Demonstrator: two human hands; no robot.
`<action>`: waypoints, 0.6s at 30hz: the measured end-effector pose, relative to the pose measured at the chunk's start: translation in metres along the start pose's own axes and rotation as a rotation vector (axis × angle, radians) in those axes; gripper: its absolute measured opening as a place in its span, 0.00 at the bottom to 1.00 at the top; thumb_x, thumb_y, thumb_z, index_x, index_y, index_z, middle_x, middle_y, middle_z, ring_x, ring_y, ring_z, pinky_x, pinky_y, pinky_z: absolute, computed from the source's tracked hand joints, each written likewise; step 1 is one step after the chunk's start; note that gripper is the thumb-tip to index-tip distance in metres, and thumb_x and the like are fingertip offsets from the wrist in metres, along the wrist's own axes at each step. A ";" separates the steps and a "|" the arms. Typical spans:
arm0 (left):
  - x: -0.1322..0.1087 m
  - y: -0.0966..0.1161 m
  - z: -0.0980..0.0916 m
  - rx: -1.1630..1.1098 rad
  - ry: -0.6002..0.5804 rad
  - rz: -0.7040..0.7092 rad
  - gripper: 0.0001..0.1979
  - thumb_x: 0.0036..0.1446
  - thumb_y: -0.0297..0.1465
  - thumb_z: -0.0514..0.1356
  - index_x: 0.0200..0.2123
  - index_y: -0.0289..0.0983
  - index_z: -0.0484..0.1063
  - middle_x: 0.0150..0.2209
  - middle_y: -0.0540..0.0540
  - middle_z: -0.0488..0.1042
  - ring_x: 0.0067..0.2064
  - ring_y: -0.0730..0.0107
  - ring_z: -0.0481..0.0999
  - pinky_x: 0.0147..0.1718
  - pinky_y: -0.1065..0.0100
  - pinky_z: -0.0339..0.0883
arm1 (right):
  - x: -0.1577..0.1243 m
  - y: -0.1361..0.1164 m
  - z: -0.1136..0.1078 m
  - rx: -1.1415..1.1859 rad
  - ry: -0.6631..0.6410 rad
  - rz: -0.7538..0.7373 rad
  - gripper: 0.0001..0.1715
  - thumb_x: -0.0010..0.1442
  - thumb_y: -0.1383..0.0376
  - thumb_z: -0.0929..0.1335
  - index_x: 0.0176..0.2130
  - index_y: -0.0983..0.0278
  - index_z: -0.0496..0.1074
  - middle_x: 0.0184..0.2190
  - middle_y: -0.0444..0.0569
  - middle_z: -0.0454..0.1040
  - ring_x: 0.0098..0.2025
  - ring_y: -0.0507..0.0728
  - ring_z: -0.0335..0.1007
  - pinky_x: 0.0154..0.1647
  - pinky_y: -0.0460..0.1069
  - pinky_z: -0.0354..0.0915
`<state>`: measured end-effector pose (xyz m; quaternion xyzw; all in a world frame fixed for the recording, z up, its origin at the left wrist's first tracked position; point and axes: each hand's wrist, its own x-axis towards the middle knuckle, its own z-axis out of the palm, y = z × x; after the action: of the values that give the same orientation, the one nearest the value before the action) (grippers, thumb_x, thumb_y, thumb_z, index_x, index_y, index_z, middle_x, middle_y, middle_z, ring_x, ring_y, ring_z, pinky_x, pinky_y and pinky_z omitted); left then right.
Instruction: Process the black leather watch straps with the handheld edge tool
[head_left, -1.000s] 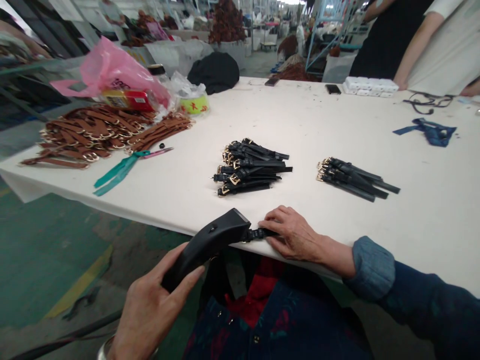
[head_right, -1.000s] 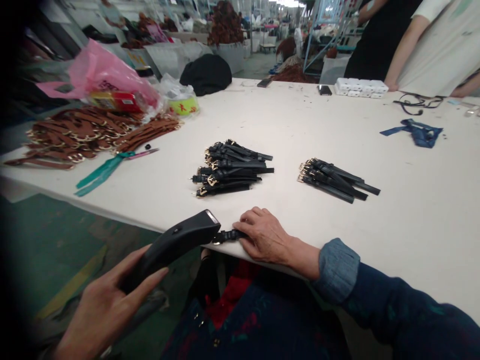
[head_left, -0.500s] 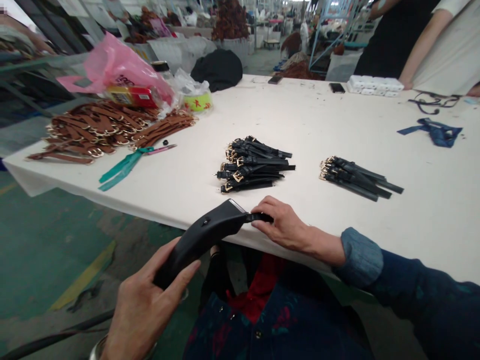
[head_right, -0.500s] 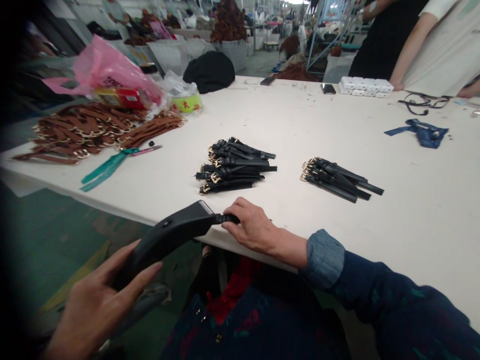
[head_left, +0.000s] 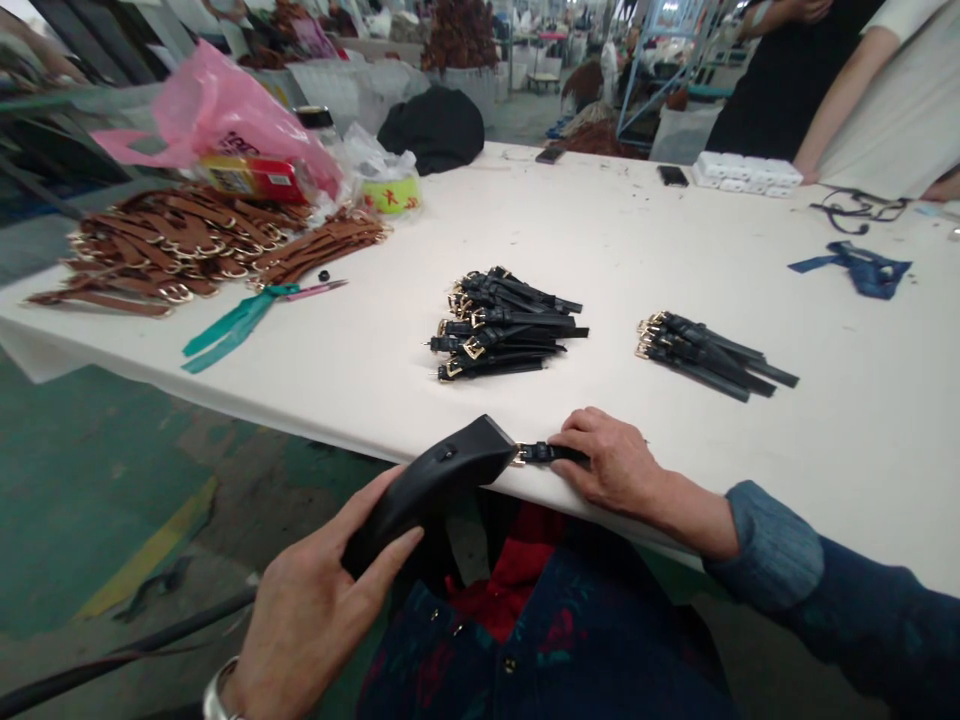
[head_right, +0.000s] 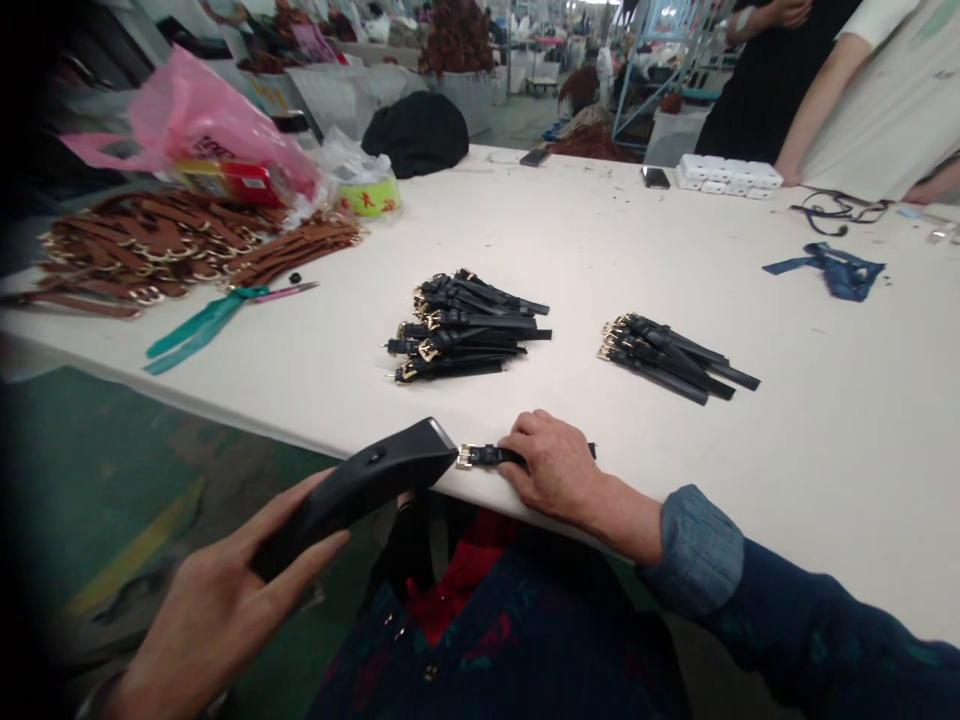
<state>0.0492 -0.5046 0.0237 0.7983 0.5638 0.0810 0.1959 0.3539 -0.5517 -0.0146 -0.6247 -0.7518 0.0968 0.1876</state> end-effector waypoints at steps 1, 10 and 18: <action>0.001 0.002 0.001 0.020 -0.019 0.012 0.29 0.54 0.49 0.53 0.58 0.49 0.60 0.31 0.55 0.79 0.21 0.71 0.74 0.26 0.70 0.68 | 0.000 0.001 0.001 0.019 0.008 -0.003 0.12 0.55 0.65 0.68 0.41 0.61 0.75 0.36 0.50 0.71 0.39 0.57 0.65 0.40 0.51 0.62; 0.012 0.033 -0.012 0.342 -0.085 0.109 0.27 0.58 0.45 0.49 0.61 0.51 0.56 0.37 0.50 0.79 0.33 0.61 0.79 0.27 0.67 0.66 | 0.000 0.008 0.018 0.236 0.184 -0.065 0.09 0.55 0.64 0.70 0.39 0.62 0.76 0.37 0.50 0.75 0.39 0.56 0.67 0.42 0.52 0.64; 0.025 0.055 -0.025 0.434 -0.163 0.129 0.26 0.58 0.44 0.48 0.61 0.51 0.57 0.34 0.49 0.80 0.33 0.57 0.79 0.27 0.65 0.65 | 0.002 0.004 0.012 0.295 0.167 -0.042 0.02 0.55 0.67 0.70 0.32 0.62 0.75 0.36 0.49 0.75 0.38 0.56 0.68 0.40 0.51 0.63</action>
<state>0.0972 -0.4920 0.0665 0.8600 0.4980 -0.0943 0.0588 0.3525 -0.5482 -0.0273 -0.5805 -0.7240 0.1499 0.3412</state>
